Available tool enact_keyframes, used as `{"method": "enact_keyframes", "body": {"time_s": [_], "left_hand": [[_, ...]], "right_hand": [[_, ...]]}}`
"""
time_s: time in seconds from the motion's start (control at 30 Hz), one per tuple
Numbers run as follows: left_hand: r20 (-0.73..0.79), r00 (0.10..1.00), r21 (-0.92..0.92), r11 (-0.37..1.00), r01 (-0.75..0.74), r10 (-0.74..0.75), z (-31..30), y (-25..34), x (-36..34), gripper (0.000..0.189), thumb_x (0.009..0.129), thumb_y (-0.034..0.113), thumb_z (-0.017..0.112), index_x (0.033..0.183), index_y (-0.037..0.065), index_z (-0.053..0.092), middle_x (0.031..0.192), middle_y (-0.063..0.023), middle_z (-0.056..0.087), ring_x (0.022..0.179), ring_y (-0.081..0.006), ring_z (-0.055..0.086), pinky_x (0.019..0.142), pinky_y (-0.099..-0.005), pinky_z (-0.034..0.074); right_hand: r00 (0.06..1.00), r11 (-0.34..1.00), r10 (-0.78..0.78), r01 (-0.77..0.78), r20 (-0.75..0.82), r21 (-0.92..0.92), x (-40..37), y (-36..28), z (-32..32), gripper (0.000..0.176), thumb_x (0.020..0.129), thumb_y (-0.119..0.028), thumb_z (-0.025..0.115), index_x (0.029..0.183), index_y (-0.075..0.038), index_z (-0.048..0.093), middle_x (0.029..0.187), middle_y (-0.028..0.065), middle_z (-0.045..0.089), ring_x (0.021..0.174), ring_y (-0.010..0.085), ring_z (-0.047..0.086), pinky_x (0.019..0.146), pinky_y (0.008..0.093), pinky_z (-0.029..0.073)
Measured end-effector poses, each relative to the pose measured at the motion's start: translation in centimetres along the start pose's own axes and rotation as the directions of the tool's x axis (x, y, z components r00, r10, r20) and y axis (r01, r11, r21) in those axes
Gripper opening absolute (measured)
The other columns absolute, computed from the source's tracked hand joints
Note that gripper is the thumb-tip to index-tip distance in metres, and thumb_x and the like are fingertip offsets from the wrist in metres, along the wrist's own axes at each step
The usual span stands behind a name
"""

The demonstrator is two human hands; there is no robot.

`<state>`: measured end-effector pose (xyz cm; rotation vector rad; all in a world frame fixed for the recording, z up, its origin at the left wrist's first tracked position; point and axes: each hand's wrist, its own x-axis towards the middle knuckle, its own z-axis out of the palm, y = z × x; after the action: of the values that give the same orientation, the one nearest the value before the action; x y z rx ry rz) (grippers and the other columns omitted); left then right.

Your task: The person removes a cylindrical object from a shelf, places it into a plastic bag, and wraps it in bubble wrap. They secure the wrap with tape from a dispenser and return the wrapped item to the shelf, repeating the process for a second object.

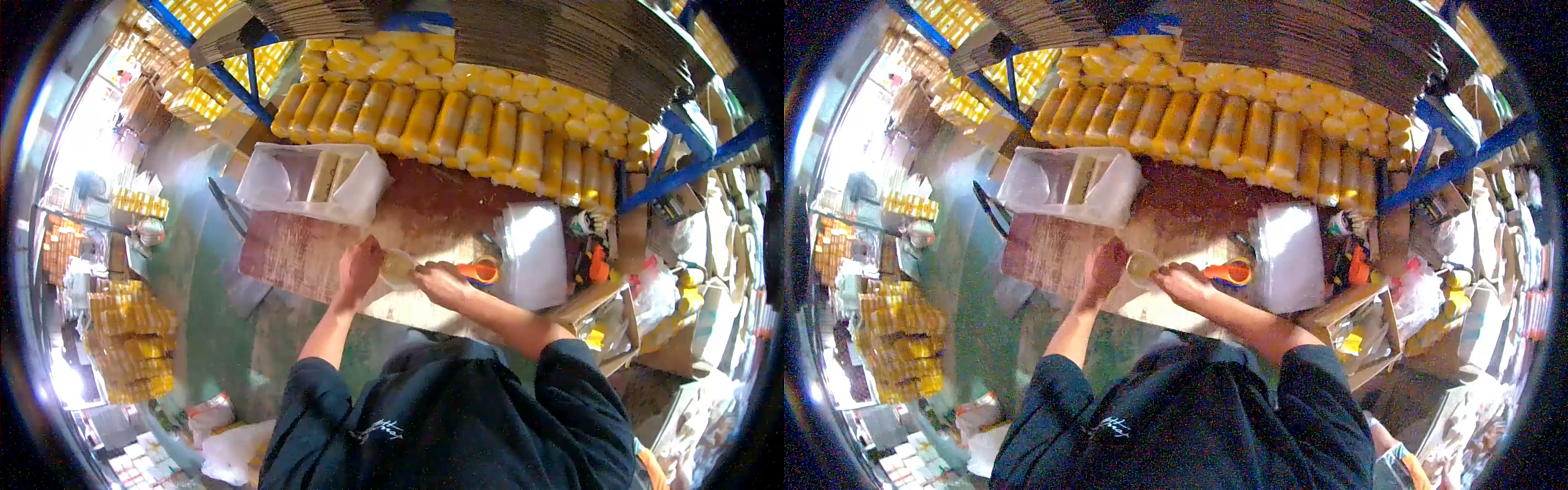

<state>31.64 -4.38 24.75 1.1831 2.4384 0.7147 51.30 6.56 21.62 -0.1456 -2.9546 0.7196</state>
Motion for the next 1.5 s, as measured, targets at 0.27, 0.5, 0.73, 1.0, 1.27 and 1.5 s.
{"method": "enact_keyframes", "body": {"time_s": [0.27,0.5,0.73,1.0,1.27,1.5], "left_hand": [[-0.098,0.992,-0.336,0.941,0.043,-0.081,3.6,-2.4,-3.7,0.01,0.089,0.013,0.071,0.089,0.004,0.066,0.073,-0.0107,0.069,0.065,-0.0184,0.066,0.063,-0.0339,0.052],[-0.241,0.97,-0.413,0.907,-0.087,-0.016,7.5,-1.0,-9.9,0.012,0.091,0.009,0.067,0.088,0.002,0.057,0.084,-0.0126,0.065,0.077,-0.0251,0.065,0.071,-0.0376,0.051],[-0.067,0.946,-0.001,0.948,-0.319,0.318,3.4,-1.3,-9.2,0.01,0.092,0.009,0.063,0.102,0.008,0.065,0.111,-0.0117,0.064,0.104,-0.0333,0.064,0.084,-0.0439,0.054],[0.308,0.906,-0.268,0.94,-0.211,0.291,2.9,-2.3,-3.1,0.005,0.083,0.005,0.072,0.088,0.006,0.073,0.106,-0.0109,0.065,0.09,-0.0326,0.068,0.079,-0.0406,0.056],[0.269,0.933,-0.181,0.964,-0.196,0.24,6.8,-9.2,-0.1,0.057,0.076,0.016,0.085,0.122,0.003,0.054,0.12,-0.0149,0.055,0.107,-0.0288,0.059,0.089,-0.0404,0.051],[0.312,0.855,-0.685,0.524,0.505,-0.415,8.0,-3.5,-10.5,0.063,0.103,0.036,0.059,0.151,0.016,0.024,0.136,-0.0177,0.049,0.104,-0.0269,0.065,0.07,-0.0364,0.059]], "right_hand": [[0.742,0.898,0.428,-0.281,-0.516,0.339,2.7,-1.5,3.2,0.026,0.079,-0.01,0.073,0.1,-0.002,0.06,0.11,0.0165,0.056,0.104,0.0385,0.057,0.088,0.0453,0.05],[0.713,0.874,0.471,-0.299,-0.52,0.382,3.8,-1.2,6.7,0.026,0.086,-0.018,0.066,0.108,-0.006,0.06,0.1,0.0161,0.064,0.095,0.0379,0.063,0.081,0.0478,0.054],[0.869,0.899,0.336,-0.18,-0.364,0.4,2.2,-2.5,8.2,0.013,0.079,-0.014,0.07,0.087,-0.005,0.066,0.099,0.0115,0.064,0.095,0.0351,0.06,0.083,0.0454,0.051],[0.916,0.875,0.253,-0.079,-0.312,0.478,-0.7,-2.9,5.6,0.048,0.076,-0.02,0.08,0.113,-0.001,0.055,0.105,0.0206,0.061,0.099,0.0397,0.06,0.088,0.0467,0.048],[0.837,0.549,0.547,-0.346,-0.014,0.761,1.5,-0.2,8.9,0.061,0.068,-0.031,0.094,0.108,-0.003,0.057,0.087,0.0116,0.068,0.079,0.022,0.066,0.073,0.0372,0.054],[0.726,0.419,0.688,-0.393,-0.004,0.819,1.9,0.3,11.0,0.046,0.073,-0.031,0.091,0.093,-0.003,0.06,0.084,0.0087,0.068,0.075,0.0169,0.063,0.071,0.0342,0.053]]}}
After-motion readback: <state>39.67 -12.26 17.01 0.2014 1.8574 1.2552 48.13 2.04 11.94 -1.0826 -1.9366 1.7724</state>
